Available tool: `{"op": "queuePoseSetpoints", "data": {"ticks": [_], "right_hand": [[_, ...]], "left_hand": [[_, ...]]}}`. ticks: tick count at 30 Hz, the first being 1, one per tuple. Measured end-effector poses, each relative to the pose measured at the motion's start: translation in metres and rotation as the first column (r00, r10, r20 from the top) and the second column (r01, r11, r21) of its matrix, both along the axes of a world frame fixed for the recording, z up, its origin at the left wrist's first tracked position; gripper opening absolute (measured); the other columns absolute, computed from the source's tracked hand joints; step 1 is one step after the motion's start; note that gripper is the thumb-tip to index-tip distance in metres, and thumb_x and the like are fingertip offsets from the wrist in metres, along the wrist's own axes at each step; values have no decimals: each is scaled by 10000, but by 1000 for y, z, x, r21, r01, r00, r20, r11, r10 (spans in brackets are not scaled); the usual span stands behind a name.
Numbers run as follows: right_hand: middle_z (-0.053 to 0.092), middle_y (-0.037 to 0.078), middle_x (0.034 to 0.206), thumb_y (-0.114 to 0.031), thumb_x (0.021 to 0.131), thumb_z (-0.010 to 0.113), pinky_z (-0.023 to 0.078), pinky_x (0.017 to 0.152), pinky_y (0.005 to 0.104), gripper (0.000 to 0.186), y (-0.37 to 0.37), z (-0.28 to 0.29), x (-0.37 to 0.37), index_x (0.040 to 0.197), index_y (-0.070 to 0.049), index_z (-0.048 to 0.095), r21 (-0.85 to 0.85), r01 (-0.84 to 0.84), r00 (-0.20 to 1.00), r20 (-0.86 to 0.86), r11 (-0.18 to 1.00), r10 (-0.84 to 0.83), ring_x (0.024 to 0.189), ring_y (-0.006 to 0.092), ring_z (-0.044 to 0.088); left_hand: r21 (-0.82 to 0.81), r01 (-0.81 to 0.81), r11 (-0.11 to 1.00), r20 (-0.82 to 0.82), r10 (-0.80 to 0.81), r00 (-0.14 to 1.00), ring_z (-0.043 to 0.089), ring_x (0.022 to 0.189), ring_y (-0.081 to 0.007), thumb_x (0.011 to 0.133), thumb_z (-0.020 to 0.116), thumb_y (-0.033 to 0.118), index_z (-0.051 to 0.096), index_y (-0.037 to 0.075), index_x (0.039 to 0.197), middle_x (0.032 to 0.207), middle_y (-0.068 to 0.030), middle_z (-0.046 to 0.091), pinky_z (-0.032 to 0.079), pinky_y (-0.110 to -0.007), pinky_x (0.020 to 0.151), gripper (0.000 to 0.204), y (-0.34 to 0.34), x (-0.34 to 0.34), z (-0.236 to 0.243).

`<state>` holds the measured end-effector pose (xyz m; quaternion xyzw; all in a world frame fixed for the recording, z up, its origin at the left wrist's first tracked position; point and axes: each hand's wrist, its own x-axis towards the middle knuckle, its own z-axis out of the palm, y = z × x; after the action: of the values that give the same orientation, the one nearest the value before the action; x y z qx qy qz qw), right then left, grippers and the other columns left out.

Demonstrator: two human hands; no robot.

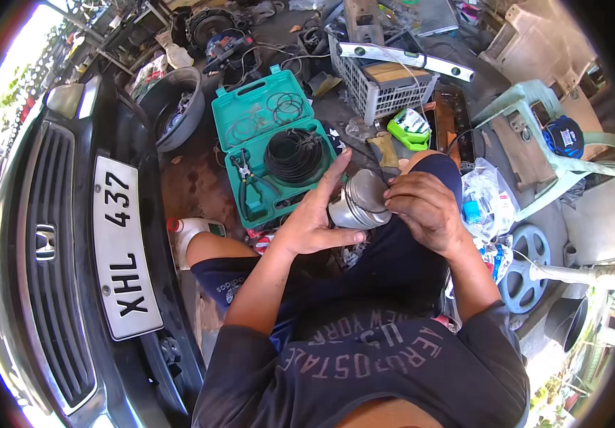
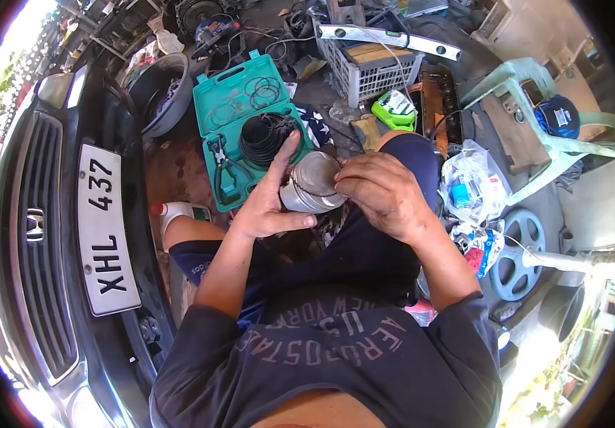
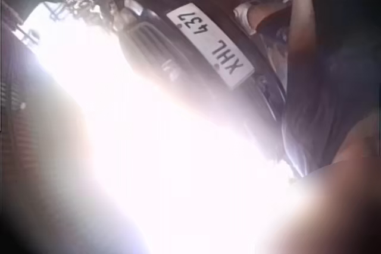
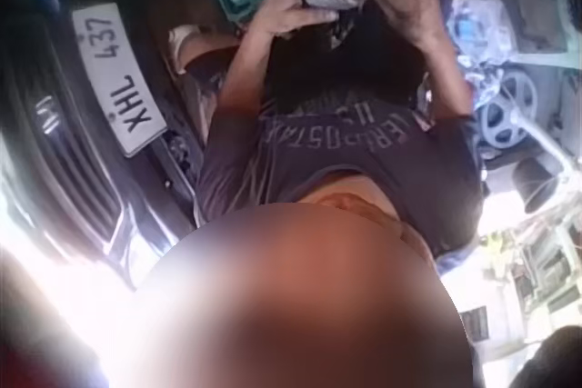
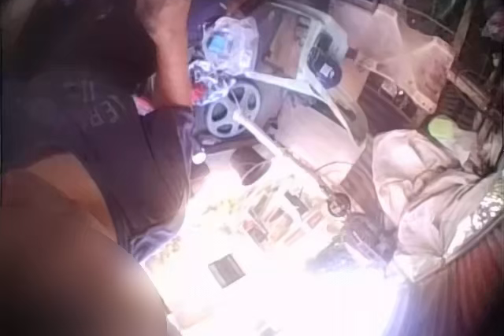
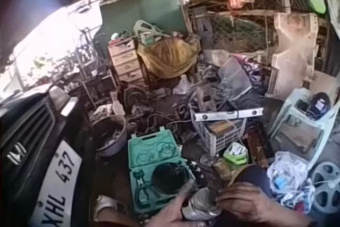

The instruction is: Manually installing piston rings onto an engine piston.

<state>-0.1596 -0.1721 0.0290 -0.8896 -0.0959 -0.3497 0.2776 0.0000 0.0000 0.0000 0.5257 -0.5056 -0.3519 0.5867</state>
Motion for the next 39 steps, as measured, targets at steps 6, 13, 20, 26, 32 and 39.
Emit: {"op": "queuePoseSetpoints", "data": {"ticks": [6, 13, 20, 26, 32, 39], "right_hand": [[635, 89, 921, -21, 644, 726, 506, 775, 382, 257, 3, 6, -3, 884, -49, 638, 1, -41, 998, -53, 999, 41, 924, 299, 627], [637, 93, 868, -14, 654, 738, 514, 746, 369, 239, 13, 3, -3, 875, -45, 653, 117, 16, 1000, -4, 993, -16, 884, 284, 635], [626, 84, 825, -5, 609, 737, 522, 676, 339, 230, 25, -6, -3, 826, -37, 670, -33, 152, 969, 203, 988, -142, 789, 265, 634], [625, 76, 821, -9, 598, 740, 516, 668, 336, 243, 28, -7, -2, 831, -34, 675, -15, 193, 967, 173, 981, -187, 757, 251, 623], [623, 70, 785, -2, 680, 735, 500, 698, 323, 185, 33, -9, 3, 850, -26, 665, 329, 122, 982, 96, 936, -162, 749, 241, 618], [582, 76, 1039, -15, 771, 700, 444, 835, 277, 416, 41, -21, 12, 1152, 2, 534, 732, 7, 993, 78, 681, -93, 952, 153, 548]], "left_hand": [[-68, 0, 998, 194, 13, 981, 410, 1260, -270, 664, 812, 216, 249, 14, 1407, 1348, -185, 407, 299, -378, 1044, 954, 0, 7, 2], [-39, -40, 998, -216, 31, 976, 464, 1147, -218, 692, 798, 191, 273, 29, 1395, 1234, -135, 478, 337, -340, 991, 893, -4, -7, -2], [86, -19, 996, -489, 59, 870, 537, 772, -99, 774, 729, 181, 226, 40, 1409, 1127, -103, 507, 453, -209, 616, 822, -1, -19, 14], [51, -40, 998, -518, 61, 853, 486, 607, -69, 810, 704, 247, 199, 48, 1413, 957, -86, 531, 386, -194, 446, 810, -1, -23, 13], [70, -102, 992, -626, 123, 770, 528, 675, -83, 882, 590, 370, 196, 48, 1410, 1038, -88, 535, 375, -186, 411, 733, -1, -23, -3], [-30, -51, 998, -632, 20, 775, 595, 865, -133, 828, 595, 499, 238, 34, 1393, 1184, -120, 520, 411, -182, 410, 814, -2, -20, -6]]}}
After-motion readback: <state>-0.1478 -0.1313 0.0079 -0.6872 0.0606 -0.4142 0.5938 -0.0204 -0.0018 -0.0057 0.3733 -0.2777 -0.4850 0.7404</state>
